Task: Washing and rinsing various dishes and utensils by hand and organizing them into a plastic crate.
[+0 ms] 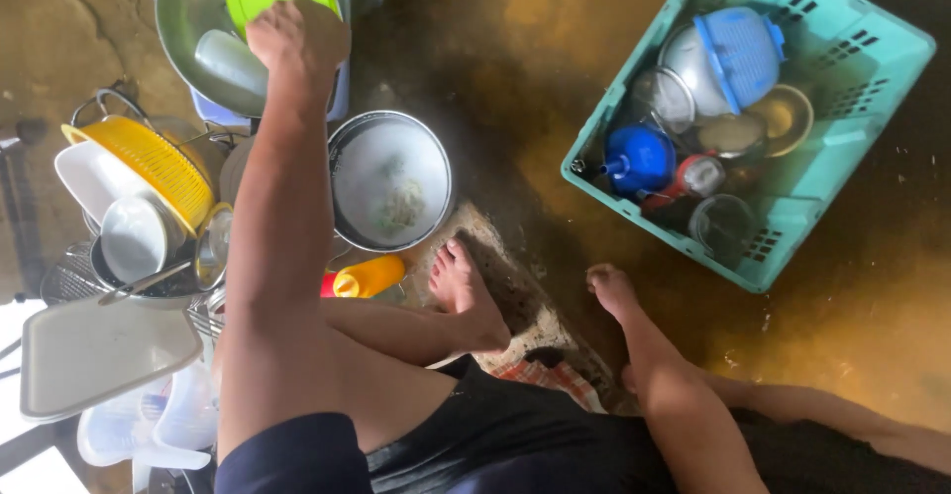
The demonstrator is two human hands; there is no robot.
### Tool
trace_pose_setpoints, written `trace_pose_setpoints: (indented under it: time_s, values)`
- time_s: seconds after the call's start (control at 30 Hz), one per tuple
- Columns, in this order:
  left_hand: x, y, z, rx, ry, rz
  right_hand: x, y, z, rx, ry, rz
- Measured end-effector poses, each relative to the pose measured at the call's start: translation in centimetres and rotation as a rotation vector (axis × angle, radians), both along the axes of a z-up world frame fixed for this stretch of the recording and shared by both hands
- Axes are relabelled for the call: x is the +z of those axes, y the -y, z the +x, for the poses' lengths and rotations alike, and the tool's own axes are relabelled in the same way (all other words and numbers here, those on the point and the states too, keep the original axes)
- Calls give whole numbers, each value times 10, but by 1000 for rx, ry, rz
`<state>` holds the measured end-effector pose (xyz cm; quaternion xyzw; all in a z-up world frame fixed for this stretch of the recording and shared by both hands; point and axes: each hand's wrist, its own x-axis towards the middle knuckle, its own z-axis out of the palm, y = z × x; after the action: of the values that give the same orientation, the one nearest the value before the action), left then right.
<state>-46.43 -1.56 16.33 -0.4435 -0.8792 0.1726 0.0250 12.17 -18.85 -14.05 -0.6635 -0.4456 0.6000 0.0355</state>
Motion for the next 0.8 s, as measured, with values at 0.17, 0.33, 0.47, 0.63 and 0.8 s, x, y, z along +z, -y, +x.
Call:
trace_pose_setpoints:
  time_s: [0.17, 0.33, 0.47, 0.63, 0.8]
  values:
    - [12, -20, 98, -348, -80, 385, 8, -1, -4, 73, 6, 16]
    - [-154, -28, 179, -65, 641, 451, 28, 3, -3, 43, -10, 50]
    - [-232, 48, 299, 568, 1346, 569, 29, 14, 7, -227, -76, 29]
    - [-213, 143, 392, 668, 1533, 187, 42, 17, 44, -548, -69, -101]
    - [-311, 163, 414, 661, 1664, 95, 24, -1, 48, -822, -110, -82]
